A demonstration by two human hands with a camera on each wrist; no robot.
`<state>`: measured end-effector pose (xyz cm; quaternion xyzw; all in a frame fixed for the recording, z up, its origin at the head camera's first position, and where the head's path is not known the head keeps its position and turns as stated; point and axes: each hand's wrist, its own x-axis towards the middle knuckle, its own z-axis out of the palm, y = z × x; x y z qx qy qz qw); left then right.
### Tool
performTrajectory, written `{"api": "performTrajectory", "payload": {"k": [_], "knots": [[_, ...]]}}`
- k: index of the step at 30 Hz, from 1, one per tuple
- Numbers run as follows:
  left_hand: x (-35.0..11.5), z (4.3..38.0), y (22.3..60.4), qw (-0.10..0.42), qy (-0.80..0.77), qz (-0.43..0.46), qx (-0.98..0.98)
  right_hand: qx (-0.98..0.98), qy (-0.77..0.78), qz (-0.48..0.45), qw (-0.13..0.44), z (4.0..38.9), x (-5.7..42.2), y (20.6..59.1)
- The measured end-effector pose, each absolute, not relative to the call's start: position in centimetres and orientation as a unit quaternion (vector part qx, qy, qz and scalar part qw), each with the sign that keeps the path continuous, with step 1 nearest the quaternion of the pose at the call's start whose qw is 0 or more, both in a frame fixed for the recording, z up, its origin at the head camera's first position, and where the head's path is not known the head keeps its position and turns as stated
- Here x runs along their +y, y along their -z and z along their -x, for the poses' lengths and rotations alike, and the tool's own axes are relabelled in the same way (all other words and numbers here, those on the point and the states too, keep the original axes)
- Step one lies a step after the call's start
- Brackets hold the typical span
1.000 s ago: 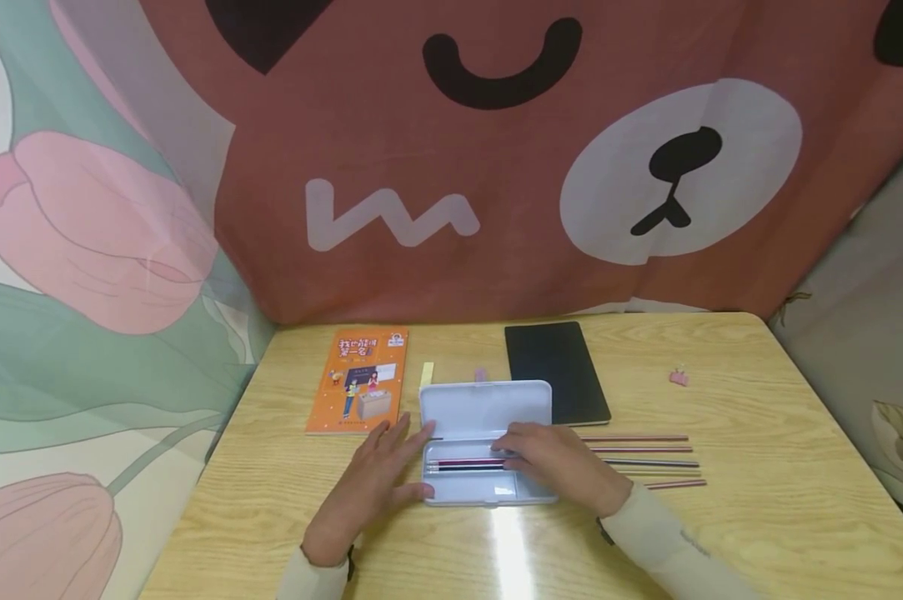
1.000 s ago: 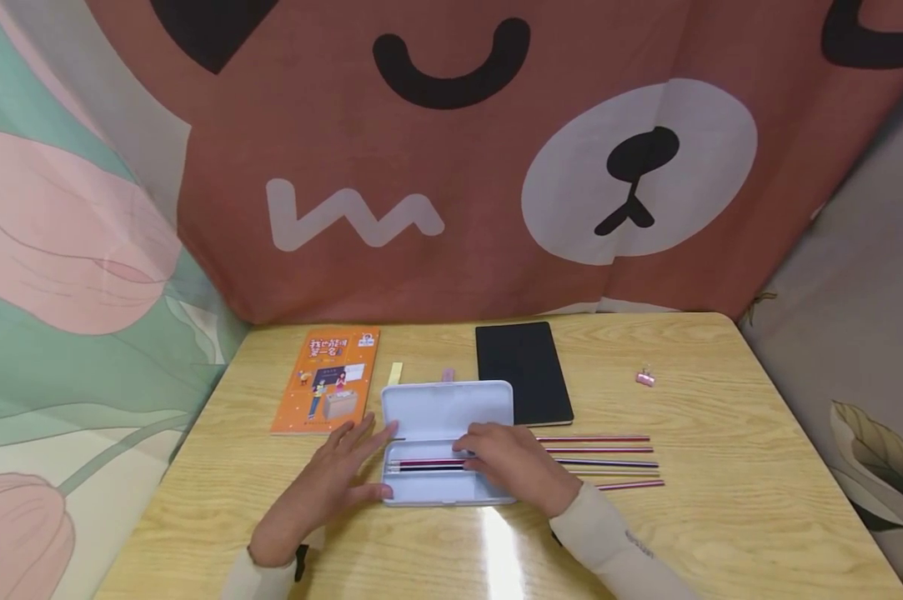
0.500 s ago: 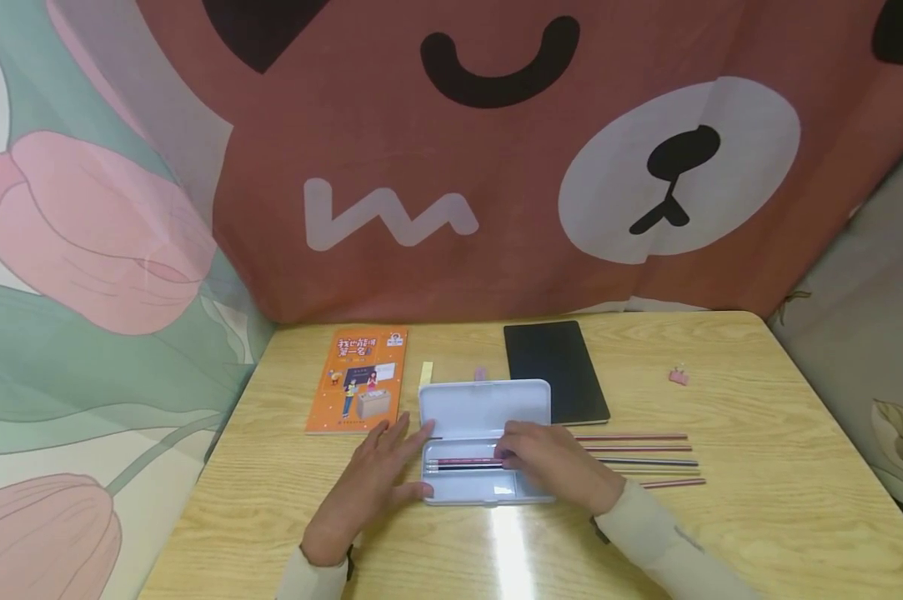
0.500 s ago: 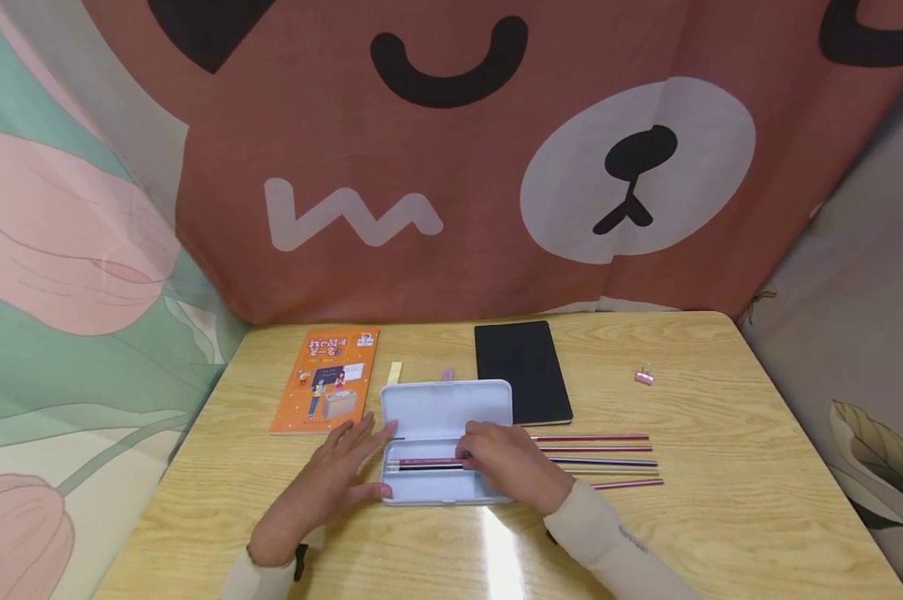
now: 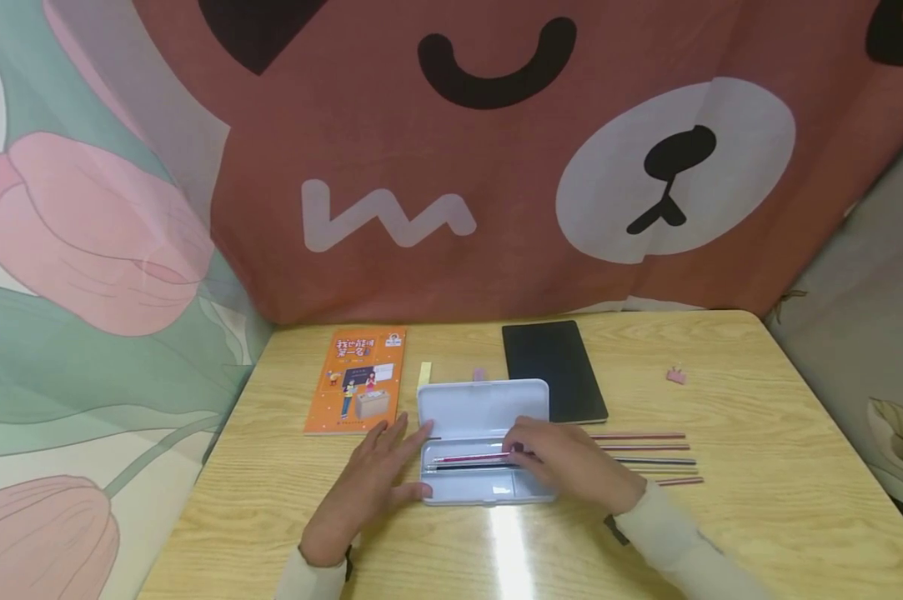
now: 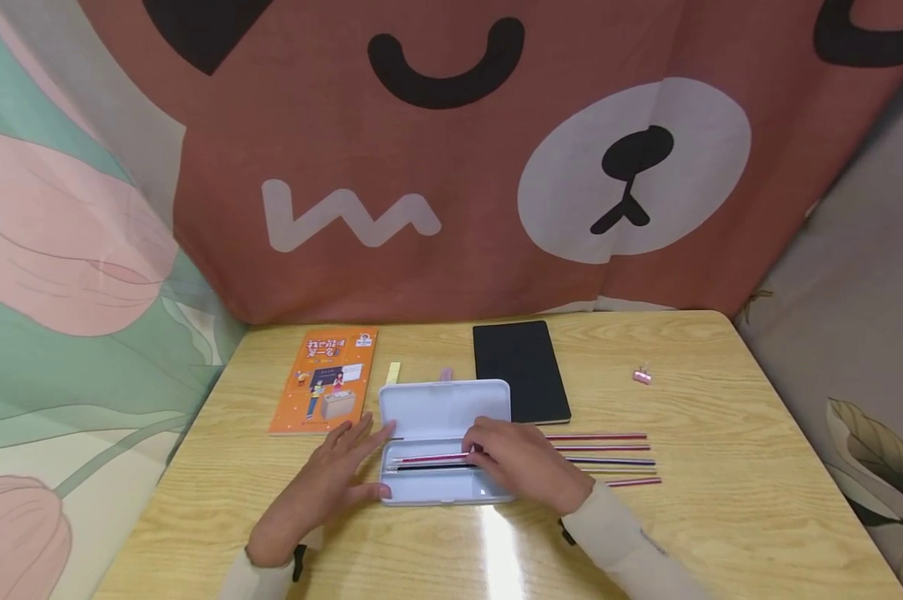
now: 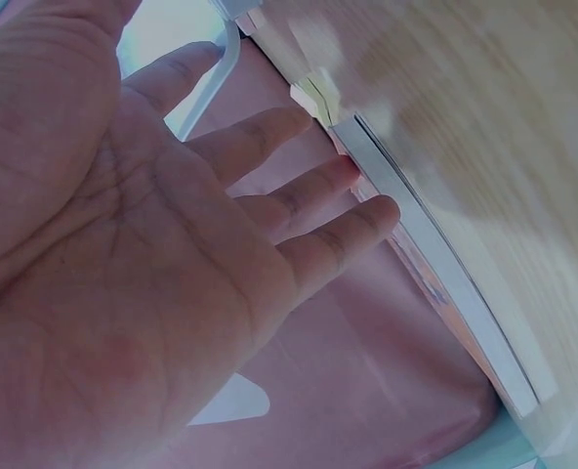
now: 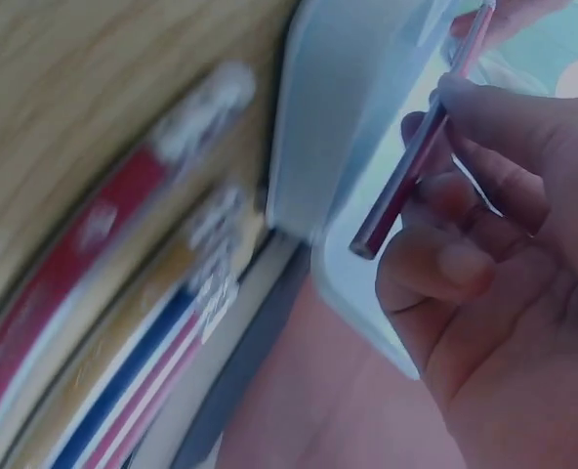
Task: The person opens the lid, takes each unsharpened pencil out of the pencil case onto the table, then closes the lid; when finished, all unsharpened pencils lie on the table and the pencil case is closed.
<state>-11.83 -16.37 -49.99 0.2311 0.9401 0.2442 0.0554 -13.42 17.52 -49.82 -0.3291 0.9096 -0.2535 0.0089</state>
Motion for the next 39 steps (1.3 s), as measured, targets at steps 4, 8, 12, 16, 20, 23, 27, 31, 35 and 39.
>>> {"api": "performTrajectory", "payload": {"k": [4,8,12,16,20,23,27,31,35,39], "knots": [[-16.4,11.8,50.0,0.055,-0.244,-0.233,0.940,0.915,0.248,0.317,0.008,13.1,19.6,49.2],[-16.4,11.8,49.8,0.058,-0.247,-0.234,0.939,0.918,0.258,0.300,-0.007,12.5,22.4,48.8],[-16.4,11.8,49.9,0.059,-0.246,-0.236,0.938,0.923,0.265,0.278,-0.010,11.6,25.2,48.3],[-16.4,11.9,49.9,0.058,-0.244,-0.237,0.938,0.930,0.261,0.258,-0.011,10.5,27.8,48.0],[-16.4,11.8,49.9,0.059,-0.244,-0.238,0.938,0.931,0.262,0.254,0.002,9.5,30.3,48.3],[-16.3,11.7,49.7,0.063,-0.247,-0.237,0.938,0.932,0.251,0.261,0.009,8.8,31.8,48.7],[-16.3,11.7,49.6,0.067,-0.249,-0.233,0.938,0.936,0.238,0.260,0.021,7.9,33.1,49.1],[-16.3,11.7,49.5,0.072,-0.251,-0.227,0.938,0.942,0.225,0.240,0.057,7.2,33.6,49.4],[-16.3,11.7,49.5,0.075,-0.253,-0.224,0.938,0.949,0.202,0.230,0.074,6.8,33.9,49.8],[-16.4,11.8,49.7,0.075,-0.251,-0.223,0.939,0.957,0.173,0.224,0.064,6.8,34.0,50.1]]}}
